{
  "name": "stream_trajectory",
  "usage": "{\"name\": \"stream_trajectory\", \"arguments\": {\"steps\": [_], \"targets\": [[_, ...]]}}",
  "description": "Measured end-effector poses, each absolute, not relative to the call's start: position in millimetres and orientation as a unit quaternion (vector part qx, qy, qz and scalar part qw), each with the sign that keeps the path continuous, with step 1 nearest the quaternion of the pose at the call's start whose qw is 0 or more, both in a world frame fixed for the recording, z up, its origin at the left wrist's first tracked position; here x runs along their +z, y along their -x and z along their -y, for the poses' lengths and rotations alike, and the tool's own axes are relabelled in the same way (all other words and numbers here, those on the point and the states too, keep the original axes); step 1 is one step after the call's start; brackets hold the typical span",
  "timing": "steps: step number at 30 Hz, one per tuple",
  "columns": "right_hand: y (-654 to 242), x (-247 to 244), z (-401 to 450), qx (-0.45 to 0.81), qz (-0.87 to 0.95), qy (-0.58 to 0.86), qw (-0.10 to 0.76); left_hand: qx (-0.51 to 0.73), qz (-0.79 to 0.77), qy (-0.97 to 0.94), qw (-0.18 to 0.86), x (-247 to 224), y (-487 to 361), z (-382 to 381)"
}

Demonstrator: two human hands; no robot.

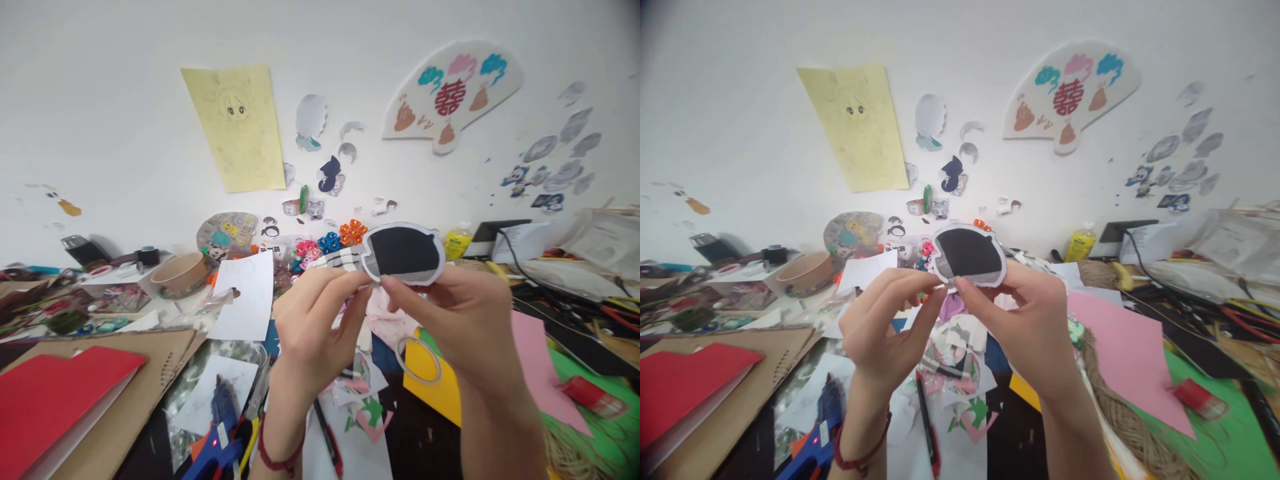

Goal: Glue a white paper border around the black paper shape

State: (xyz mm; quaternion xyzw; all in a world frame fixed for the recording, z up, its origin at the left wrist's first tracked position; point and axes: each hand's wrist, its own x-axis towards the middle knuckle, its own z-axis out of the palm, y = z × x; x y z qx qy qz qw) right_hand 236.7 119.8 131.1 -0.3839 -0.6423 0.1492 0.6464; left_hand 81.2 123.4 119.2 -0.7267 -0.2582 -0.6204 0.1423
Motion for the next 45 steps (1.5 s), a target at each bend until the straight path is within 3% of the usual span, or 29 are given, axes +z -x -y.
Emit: {"name": "stream_trajectory", "arguments": {"steps": [20, 30, 45], "targets": [[-237.8, 133.6, -117.7, 0.151, 0.651, 0.393, 0.631, -0.619, 0.257, 0.730, 0.131, 121.9, -81.7, -122.0], [-231.8, 134.6, -117.0, 0.201, 0.604, 0.381, 0.670, -0.596, 0.327, 0.730, -0.074, 121.4, -79.7, -121.1], [-235.0, 133.6, -118.9, 0.195, 0.631, 0.380, 0.647, -0.608, 0.324, 0.721, -0.077, 119.2, -84.1, -122.9]]}}
